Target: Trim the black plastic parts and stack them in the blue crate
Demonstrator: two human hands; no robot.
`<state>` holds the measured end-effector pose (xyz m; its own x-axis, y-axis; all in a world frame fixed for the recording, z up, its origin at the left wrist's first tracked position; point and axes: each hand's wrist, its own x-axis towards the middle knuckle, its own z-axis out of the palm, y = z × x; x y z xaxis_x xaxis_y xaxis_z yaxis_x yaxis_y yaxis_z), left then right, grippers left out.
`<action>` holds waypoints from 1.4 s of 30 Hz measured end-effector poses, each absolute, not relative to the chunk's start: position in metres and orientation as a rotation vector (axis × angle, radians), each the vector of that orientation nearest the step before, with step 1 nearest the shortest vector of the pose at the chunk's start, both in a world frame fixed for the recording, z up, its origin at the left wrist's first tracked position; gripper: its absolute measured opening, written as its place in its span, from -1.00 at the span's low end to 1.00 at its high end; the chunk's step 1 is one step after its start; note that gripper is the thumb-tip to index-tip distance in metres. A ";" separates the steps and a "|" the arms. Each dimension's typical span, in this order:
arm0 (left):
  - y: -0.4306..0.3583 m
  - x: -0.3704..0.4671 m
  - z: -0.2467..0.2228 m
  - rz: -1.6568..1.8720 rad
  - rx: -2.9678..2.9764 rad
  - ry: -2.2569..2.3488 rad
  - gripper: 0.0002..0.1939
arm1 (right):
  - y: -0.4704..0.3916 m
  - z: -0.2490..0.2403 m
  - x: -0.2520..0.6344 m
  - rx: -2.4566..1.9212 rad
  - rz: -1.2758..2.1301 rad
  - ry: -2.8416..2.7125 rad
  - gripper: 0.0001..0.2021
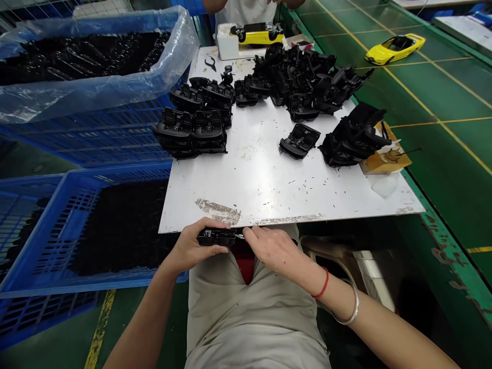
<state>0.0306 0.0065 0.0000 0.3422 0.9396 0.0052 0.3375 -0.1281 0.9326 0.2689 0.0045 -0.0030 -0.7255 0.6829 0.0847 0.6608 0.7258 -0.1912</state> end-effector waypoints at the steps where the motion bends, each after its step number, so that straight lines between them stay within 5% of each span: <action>1: 0.007 0.031 0.000 0.804 1.672 1.157 -0.62 | 0.004 -0.002 0.269 -1.088 0.207 -2.790 -0.74; 25: 0.008 0.027 0.001 0.777 1.695 1.105 -0.62 | -0.002 -0.008 0.258 -1.127 -0.069 -2.880 -0.74; 42: 0.007 0.027 0.005 0.736 1.685 1.125 -0.62 | -0.002 -0.007 0.248 -1.315 0.188 -2.961 -0.79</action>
